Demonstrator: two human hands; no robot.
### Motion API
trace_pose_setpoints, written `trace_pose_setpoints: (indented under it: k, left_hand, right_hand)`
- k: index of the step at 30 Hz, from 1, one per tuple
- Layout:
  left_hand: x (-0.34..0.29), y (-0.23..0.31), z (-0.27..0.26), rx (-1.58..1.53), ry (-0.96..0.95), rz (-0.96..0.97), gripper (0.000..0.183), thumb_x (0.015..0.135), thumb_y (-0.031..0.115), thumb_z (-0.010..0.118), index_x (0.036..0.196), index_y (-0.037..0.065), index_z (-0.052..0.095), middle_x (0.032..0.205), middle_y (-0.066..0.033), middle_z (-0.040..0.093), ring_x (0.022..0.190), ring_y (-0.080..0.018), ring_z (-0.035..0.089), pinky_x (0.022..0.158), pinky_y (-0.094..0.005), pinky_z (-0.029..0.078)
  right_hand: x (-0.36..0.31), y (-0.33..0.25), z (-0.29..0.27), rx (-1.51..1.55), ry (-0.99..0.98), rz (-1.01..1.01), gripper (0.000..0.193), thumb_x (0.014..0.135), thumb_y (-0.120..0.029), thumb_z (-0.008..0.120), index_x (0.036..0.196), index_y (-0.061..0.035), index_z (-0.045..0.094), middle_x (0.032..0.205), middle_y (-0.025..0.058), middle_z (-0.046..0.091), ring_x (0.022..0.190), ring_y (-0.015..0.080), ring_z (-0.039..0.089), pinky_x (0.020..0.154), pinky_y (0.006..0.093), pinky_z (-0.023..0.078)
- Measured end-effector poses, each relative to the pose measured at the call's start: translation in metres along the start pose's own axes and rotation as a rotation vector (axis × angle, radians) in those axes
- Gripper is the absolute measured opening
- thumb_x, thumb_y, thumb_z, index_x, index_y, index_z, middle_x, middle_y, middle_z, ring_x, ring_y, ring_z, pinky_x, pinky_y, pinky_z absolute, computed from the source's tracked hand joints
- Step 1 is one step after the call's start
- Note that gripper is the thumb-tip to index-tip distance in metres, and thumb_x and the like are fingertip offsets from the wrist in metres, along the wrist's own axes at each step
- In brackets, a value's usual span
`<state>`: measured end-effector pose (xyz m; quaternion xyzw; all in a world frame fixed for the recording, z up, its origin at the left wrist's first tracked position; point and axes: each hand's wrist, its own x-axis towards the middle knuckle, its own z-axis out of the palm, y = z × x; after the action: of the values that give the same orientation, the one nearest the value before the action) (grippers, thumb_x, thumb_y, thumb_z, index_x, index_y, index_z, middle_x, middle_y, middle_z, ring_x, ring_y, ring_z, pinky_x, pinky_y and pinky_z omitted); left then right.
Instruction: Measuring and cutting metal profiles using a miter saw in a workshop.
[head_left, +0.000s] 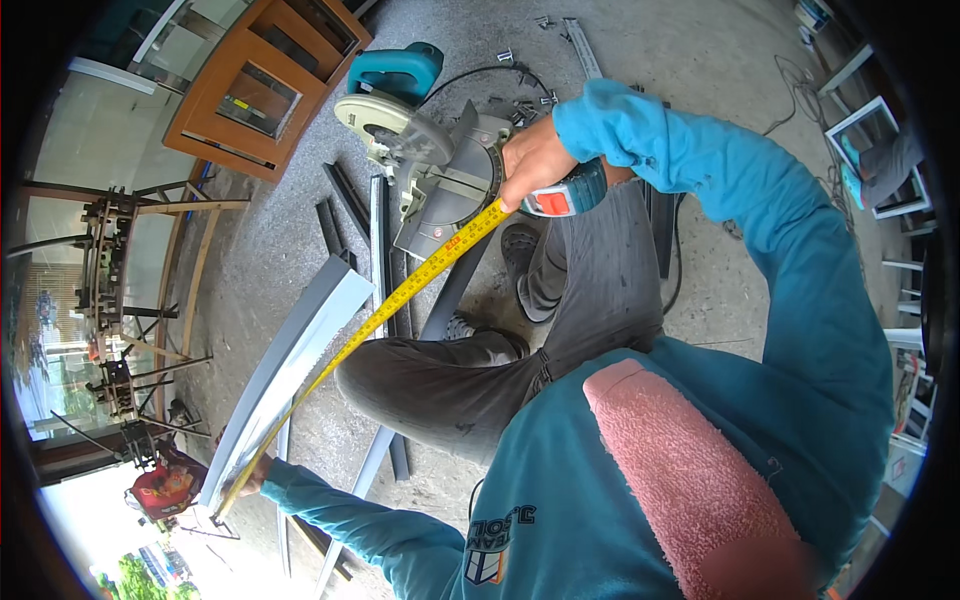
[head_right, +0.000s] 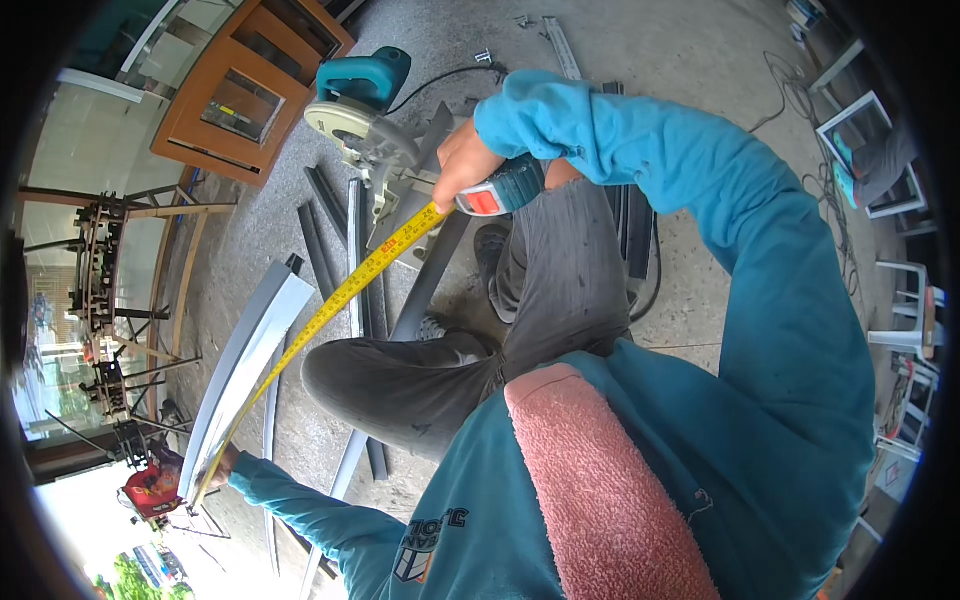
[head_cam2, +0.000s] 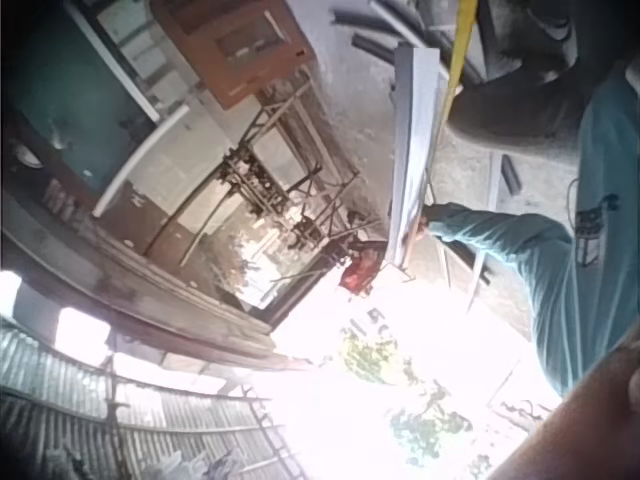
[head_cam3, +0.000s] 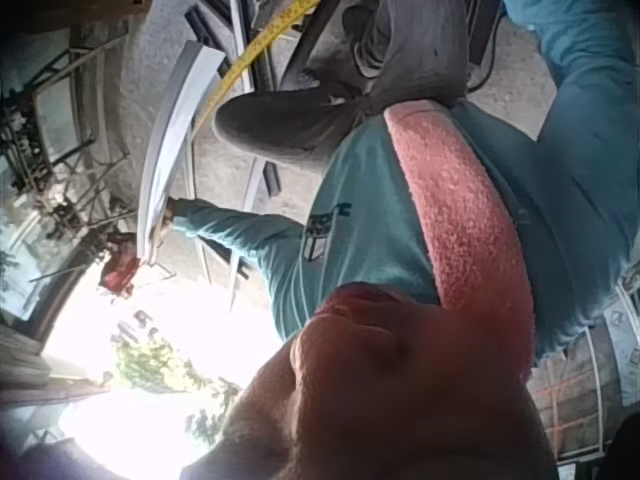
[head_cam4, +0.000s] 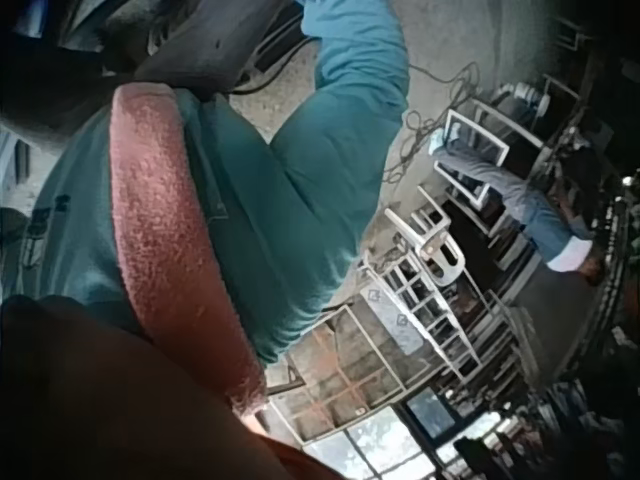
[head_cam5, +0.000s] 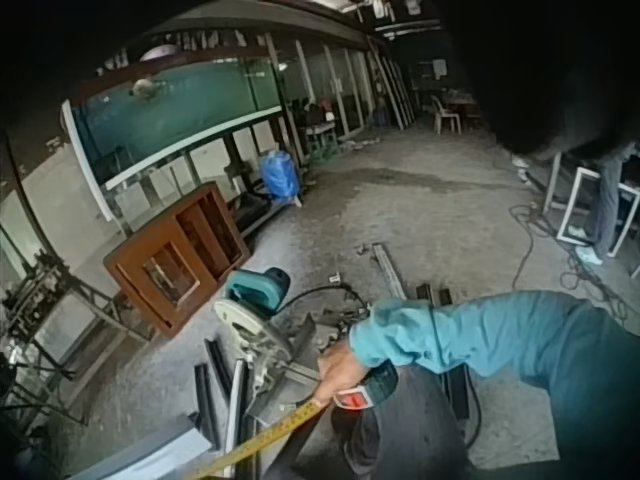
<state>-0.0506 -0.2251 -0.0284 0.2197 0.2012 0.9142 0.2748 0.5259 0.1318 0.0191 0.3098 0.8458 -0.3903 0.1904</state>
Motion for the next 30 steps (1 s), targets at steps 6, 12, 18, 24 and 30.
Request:
trace_pose_setpoints:
  k: [6, 12, 18, 24, 30]
  left_hand:
    - [-0.042, -0.021, 0.058, 0.394, 0.079, 0.133, 0.069, 0.080, 0.054, 0.045, 0.093, -0.012, 0.059, 0.090, -0.0276, 0.061, 0.084, -0.0390, 0.060, 0.085, -0.0527, 0.047]
    - [-0.056, -0.086, 0.096, 0.191, -0.059, 0.055, 0.069, 0.078, 0.068, 0.039, 0.079, 0.001, 0.051, 0.068, -0.0111, 0.049, 0.059, -0.0217, 0.045, 0.061, -0.0359, 0.039]
    - [-0.062, -0.089, 0.097, 0.171, 0.050, 0.107, 0.073, 0.082, 0.074, 0.023, 0.082, 0.007, 0.052, 0.068, -0.0131, 0.053, 0.058, -0.0258, 0.053, 0.060, -0.0431, 0.044]
    - [-0.056, -0.087, 0.081, 0.292, -0.037, 0.133, 0.080, 0.079, 0.078, 0.018, 0.095, 0.011, 0.059, 0.076, -0.0177, 0.063, 0.071, -0.0360, 0.063, 0.070, -0.0540, 0.050]
    - [-0.054, -0.080, 0.084, 0.293, -0.009, 0.065, 0.094, 0.073, 0.083, 0.008, 0.082, 0.005, 0.060, 0.071, -0.0175, 0.057, 0.069, -0.0309, 0.057, 0.069, -0.0469, 0.046]
  right_hand:
    - [0.002, -0.011, 0.003, -0.029, -0.162, -0.081, 0.055, 0.084, -0.049, 0.053, 0.069, 0.0035, 0.060, 0.058, 0.0053, 0.051, 0.056, 0.0138, 0.047, 0.053, 0.0351, 0.038]
    - [-0.009, -0.029, 0.004, -0.039, -0.228, 0.017, 0.055, 0.082, -0.048, 0.054, 0.081, 0.0059, 0.062, 0.067, 0.0088, 0.057, 0.064, 0.0156, 0.051, 0.061, 0.0347, 0.039]
    - [0.005, -0.002, 0.019, 0.085, -0.285, 0.007, 0.045, 0.085, -0.042, 0.053, 0.075, -0.0002, 0.065, 0.059, 0.0011, 0.054, 0.053, 0.0083, 0.047, 0.052, 0.0303, 0.038]
    - [0.008, 0.016, 0.029, 0.111, -0.251, 0.018, 0.045, 0.085, -0.043, 0.052, 0.073, -0.0008, 0.065, 0.057, -0.0006, 0.053, 0.052, 0.0082, 0.046, 0.051, 0.0296, 0.038]
    - [0.012, 0.000, 0.029, 0.036, -0.276, 0.157, 0.052, 0.085, -0.048, 0.051, 0.077, 0.0016, 0.065, 0.063, 0.0019, 0.054, 0.057, 0.0118, 0.048, 0.053, 0.0318, 0.038]
